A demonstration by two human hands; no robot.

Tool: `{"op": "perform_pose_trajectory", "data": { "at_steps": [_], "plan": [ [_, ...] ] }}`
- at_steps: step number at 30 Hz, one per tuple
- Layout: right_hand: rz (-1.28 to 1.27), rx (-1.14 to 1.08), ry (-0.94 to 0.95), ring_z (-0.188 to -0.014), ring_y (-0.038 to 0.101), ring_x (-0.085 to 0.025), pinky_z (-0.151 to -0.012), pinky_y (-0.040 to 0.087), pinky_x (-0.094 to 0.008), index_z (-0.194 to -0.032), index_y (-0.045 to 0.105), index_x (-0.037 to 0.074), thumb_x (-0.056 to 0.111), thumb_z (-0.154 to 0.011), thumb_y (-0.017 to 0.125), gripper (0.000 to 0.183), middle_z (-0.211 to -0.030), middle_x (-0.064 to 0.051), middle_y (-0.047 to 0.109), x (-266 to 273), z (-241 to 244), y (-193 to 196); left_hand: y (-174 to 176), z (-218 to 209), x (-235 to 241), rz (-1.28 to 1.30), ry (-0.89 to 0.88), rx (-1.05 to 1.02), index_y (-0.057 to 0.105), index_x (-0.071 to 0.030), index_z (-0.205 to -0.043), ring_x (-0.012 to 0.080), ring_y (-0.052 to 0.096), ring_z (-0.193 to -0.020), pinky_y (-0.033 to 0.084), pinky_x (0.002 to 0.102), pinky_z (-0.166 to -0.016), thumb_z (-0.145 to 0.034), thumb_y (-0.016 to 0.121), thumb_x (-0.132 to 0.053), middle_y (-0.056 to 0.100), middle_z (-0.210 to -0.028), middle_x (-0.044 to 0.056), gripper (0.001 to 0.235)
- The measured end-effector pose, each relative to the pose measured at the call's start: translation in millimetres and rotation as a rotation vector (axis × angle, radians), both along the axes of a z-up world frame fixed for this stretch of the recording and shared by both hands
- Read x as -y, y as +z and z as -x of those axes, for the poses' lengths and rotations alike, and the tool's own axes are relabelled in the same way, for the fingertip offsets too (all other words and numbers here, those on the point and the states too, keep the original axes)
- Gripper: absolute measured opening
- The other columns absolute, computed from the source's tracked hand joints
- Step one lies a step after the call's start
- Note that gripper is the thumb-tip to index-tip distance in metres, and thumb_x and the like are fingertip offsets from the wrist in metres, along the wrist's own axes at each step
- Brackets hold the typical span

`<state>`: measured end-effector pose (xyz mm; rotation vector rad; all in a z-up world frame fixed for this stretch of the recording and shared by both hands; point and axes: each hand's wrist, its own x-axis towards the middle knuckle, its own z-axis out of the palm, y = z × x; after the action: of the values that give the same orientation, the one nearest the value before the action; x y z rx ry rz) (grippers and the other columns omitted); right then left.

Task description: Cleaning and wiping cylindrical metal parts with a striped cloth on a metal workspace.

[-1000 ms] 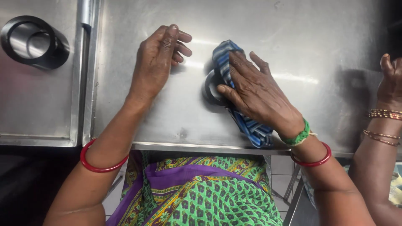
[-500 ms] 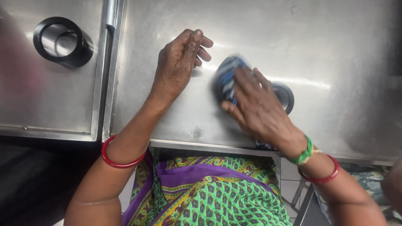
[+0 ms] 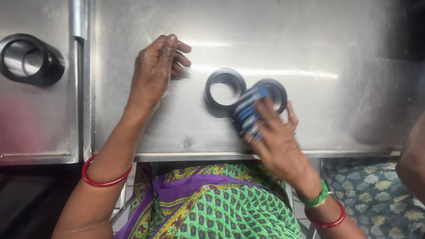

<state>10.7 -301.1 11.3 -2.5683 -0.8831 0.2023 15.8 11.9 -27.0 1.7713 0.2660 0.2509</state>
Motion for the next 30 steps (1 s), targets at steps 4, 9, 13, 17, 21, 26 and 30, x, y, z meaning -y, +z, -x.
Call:
{"op": "perform_pose_trajectory", "data": {
  "at_steps": [4, 9, 13, 17, 21, 26, 30],
  "plan": [
    [-0.191, 0.113, 0.42, -0.149, 0.034, -0.037, -0.117, 0.012, -0.067, -0.122, 0.07, 0.006, 0.036, -0.106, 0.048, 0.04, -0.139, -0.008, 0.065, 14, 12, 15, 8, 2, 3, -0.066, -0.064, 0.095, 0.07, -0.008, -0.104, 0.0111, 0.071, -0.081, 0.058, 0.025, -0.072, -0.113, 0.046, -0.042, 0.073, -0.09, 0.005, 0.042],
    [-0.53, -0.489, 0.186, -0.123, 0.062, -0.032, -0.106, 0.043, -0.053, -0.111, 0.073, 0.001, 0.029, -0.102, 0.056, 0.035, -0.113, -0.014, 0.074, 69, -4, 17, 41, 10, 60, -0.265, -0.292, 0.219, 0.071, -0.009, -0.112, 0.0173, 0.07, -0.102, 0.057, 0.031, -0.086, -0.106, 0.059, -0.043, 0.076, -0.106, 0.005, 0.037],
    [-1.182, -0.835, 0.071, -0.101, 0.073, -0.027, -0.09, 0.059, -0.039, -0.121, 0.063, -0.016, 0.022, -0.104, 0.056, 0.042, -0.11, -0.028, 0.071, 85, -24, 5, 61, 9, 113, -0.363, -0.492, 0.484, 0.066, -0.008, -0.131, 0.0198, 0.06, -0.126, 0.049, 0.042, -0.107, -0.096, 0.068, -0.05, 0.071, -0.127, 0.008, 0.054],
    [-1.35, -0.944, 0.022, -0.094, 0.072, -0.028, -0.092, 0.057, -0.04, -0.116, 0.063, -0.02, 0.016, -0.106, 0.054, 0.039, -0.105, -0.03, 0.07, 81, -27, 23, 62, -1, 129, -0.182, -0.645, 0.473, 0.059, -0.004, -0.137, 0.0327, 0.052, -0.124, 0.047, 0.044, -0.096, -0.094, 0.073, -0.047, 0.063, -0.12, 0.019, 0.062],
    [-1.622, -0.86, -0.119, -0.092, 0.072, -0.032, -0.095, 0.058, -0.04, -0.1, 0.062, -0.015, 0.008, -0.108, 0.05, 0.027, -0.099, -0.027, 0.071, 111, -32, 10, 62, -12, 123, -0.076, -0.77, 0.308, 0.064, -0.012, -0.111, 0.0161, 0.067, -0.089, 0.051, 0.035, -0.081, -0.09, 0.071, -0.061, 0.069, -0.091, 0.003, 0.054],
    [-1.771, -0.824, -0.102, -0.091, 0.072, -0.028, -0.093, 0.058, -0.035, -0.103, 0.064, -0.014, 0.008, -0.108, 0.048, 0.028, -0.097, -0.023, 0.072, 130, -34, 16, 65, -16, 122, -0.387, -0.644, 0.411, 0.059, -0.009, -0.078, 0.0165, 0.054, -0.071, 0.042, 0.033, -0.062, -0.092, 0.077, -0.052, 0.055, -0.07, 0.006, 0.049],
    [-0.99, -0.373, 0.012, -0.083, 0.072, -0.022, -0.079, 0.059, -0.03, -0.113, 0.072, -0.005, 0.032, -0.105, 0.067, 0.038, -0.093, -0.017, 0.075, 114, -48, 44, 99, -10, 155, -0.179, -0.808, 0.233, 0.055, -0.012, -0.089, 0.0128, 0.056, -0.058, 0.043, 0.031, -0.052, -0.099, 0.066, -0.042, 0.055, -0.067, 0.002, 0.034]
  ]
}}
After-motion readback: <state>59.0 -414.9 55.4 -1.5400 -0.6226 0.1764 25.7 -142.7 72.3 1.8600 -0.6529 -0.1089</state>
